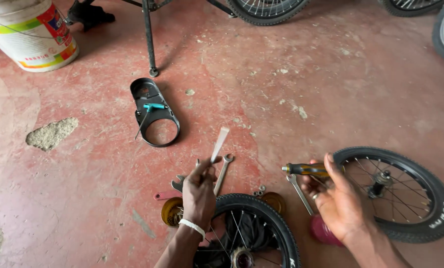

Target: The person applies red grease to ball bearings and places them into a bicycle wheel hub. They then insert a metal cone and use a screwdriver to adjust the components inside the hub.

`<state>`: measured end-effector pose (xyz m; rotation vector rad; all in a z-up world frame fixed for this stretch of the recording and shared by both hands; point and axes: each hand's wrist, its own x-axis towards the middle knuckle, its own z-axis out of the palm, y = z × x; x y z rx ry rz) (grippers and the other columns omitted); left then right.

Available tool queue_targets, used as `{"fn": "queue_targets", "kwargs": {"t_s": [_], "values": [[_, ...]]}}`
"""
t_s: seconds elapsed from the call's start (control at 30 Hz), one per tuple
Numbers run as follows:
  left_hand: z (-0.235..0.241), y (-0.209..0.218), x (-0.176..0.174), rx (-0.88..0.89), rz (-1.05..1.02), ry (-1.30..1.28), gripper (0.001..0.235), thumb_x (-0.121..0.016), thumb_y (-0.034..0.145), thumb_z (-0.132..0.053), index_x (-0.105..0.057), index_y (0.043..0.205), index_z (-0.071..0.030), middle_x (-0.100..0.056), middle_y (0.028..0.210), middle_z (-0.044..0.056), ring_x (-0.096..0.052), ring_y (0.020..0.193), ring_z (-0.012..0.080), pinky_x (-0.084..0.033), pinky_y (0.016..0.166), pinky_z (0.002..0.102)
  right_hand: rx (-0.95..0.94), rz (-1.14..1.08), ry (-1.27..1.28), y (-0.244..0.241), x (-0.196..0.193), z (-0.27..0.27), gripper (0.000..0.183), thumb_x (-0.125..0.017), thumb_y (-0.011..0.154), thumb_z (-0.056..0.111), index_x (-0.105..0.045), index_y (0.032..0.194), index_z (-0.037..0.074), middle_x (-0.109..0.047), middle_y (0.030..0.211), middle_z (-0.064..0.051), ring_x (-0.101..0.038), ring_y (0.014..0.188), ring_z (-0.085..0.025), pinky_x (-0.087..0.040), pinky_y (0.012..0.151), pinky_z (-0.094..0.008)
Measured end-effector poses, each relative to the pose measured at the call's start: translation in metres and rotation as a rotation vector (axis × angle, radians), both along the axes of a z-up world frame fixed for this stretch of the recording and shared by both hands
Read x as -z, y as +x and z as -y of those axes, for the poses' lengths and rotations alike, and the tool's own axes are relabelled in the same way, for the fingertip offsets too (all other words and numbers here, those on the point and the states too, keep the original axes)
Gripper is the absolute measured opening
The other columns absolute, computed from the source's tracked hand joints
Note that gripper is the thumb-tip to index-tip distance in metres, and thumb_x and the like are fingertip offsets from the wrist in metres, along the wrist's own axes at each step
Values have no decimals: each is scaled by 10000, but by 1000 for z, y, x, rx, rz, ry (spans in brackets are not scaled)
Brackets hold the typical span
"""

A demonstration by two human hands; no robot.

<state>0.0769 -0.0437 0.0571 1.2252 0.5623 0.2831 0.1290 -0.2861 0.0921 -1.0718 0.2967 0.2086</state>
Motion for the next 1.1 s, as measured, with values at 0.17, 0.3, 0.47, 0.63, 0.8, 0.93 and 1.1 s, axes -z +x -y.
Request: {"fn": "queue_targets", "kwargs": {"t_s": [0.17,0.3,0.47,0.63,0.8,0.93,1.1], "values": [[18,-11,1,277,-180,790,258,-579,840,-239,-729,1044,-285,-565,760,-40,-510,716,138,-304,756,320,-71,130,-46,-11,-26,0,338,-508,925,263,-538,1044,-51,-556,915,-177,-549,790,-276,-474,740,-391],[26,-10,1,325,-162,815,214,-610,820,-232,-745,985,-244,-586,768,-43,-531,826,140,-284,862,398,-77,129,-73,-7,-19,0,352,-495,953,273,-532,944,-77,-628,861,-252,-611,739,-304,-508,694,-354],[29,-9,3,331,-158,793,189,-626,824,-235,-762,955,-235,-581,753,-44,-514,814,138,-251,922,464,-53,114,-72,-4,-22,-3,356,-502,948,265,-530,925,-90,-626,872,-254,-613,731,-314,-515,691,-359],[28,-12,1,364,-119,883,198,-618,826,-234,-761,958,-272,-567,731,-60,-491,801,126,-262,877,385,-128,110,-126,-2,-25,-3,303,-518,931,240,-519,908,-62,-629,851,-262,-616,704,-322,-519,660,-369],[29,-23,-8,377,42,844,231,-631,777,-130,-755,960,-198,-583,745,-16,-504,730,145,-355,727,328,-133,112,-115,-6,-21,-5,233,-563,907,192,-539,918,-39,-613,803,-200,-582,665,-269,-494,593,-355],[36,-28,-11,389,176,789,312,-606,731,-12,-736,994,-121,-616,716,38,-528,625,169,-444,595,302,-270,266,-155,-16,-21,-4,198,-567,892,185,-550,963,2,-625,778,-136,-620,683,-202,-509,538,-318],[60,-29,-20,388,212,822,393,-572,707,51,-666,1074,-55,-637,893,97,-617,719,214,-508,633,314,-167,176,-196,-37,-16,-25,248,-634,821,202,-497,903,12,-617,731,-148,-619,600,-241,-518,485,-337]]}}
